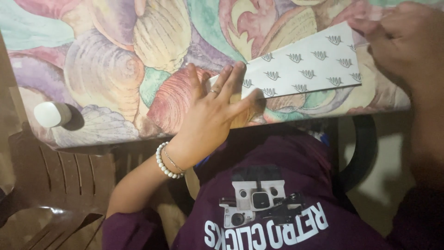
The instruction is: Folding sheets of patterned paper into specific shapes on a table
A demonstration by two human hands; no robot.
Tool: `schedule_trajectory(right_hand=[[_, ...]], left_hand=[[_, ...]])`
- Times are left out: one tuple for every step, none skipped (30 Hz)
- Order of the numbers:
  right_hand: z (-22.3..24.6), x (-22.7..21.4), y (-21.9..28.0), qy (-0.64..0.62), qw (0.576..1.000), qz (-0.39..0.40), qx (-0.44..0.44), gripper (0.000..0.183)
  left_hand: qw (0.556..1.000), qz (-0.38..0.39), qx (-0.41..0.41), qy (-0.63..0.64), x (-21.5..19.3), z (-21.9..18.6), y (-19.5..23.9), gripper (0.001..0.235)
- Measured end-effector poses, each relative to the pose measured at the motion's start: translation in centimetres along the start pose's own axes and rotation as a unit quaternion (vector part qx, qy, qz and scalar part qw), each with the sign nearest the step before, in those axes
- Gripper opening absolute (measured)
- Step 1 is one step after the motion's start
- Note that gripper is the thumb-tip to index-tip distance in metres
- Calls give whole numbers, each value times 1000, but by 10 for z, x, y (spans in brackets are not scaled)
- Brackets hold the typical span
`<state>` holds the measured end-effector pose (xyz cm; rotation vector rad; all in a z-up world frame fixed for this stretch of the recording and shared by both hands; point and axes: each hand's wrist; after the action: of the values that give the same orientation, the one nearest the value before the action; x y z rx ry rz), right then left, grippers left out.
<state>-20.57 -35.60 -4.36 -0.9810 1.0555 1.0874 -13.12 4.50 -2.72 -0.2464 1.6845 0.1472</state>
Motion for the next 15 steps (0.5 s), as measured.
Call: schedule_trajectory(right_hand=[[0,0,3,-1,1000,3,1,58],[-1,0,6,18,999,-6,-33,27],[-1,-1,4,38,997,-18,-69,23],[3,0,13,37,997,-19,-70,23],[8,2,21,82,986,-89,-117,33],[13,5,28,126,966,-159,-161,46],[32,3,35,125,966,-157,-161,46],[50,2,43,7,978,-93,-189,29],[68,-1,52,-113,970,-27,-212,21],[73,4,55,-113,971,-26,-208,21],[78,9,56,-64,973,-34,-219,19],[83,13,57,-15,973,-42,-228,20],[81,14,58,-15,973,-42,-226,20],[79,16,60,-10,974,-52,-220,20],[77,16,62,-3,975,-62,-212,21]], left_hand=[[1000,2,0,3,-1,-2,1,90],[1000,-5,3,13,-2,-3,1,87],[1000,-14,5,19,-3,-2,-1,83],[1000,-14,4,18,-3,-4,-2,83],[999,-21,-1,41,-2,-7,-2,83],[997,-29,-6,64,-2,-9,-2,83],[997,-27,-7,66,-1,-12,-3,83],[999,-43,-4,0,0,-16,-4,60],[996,-60,1,-65,1,-20,-5,38],[996,-59,3,-62,2,-23,-6,38],[995,-72,6,-67,2,-25,-8,37],[994,-85,8,-71,1,-27,-10,37],[994,-85,9,-70,1,-27,-9,37],[992,-78,14,-98,1,-28,-7,43],[989,-71,20,-125,1,-29,-7,50]])
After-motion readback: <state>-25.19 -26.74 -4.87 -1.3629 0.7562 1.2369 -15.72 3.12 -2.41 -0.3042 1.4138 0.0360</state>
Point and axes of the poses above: each hand's wrist, its own y-axis away from the middle knuckle, its own x-axis out of the palm, z = x × y, and after that the axes turned 11 degrees about x, right-handed
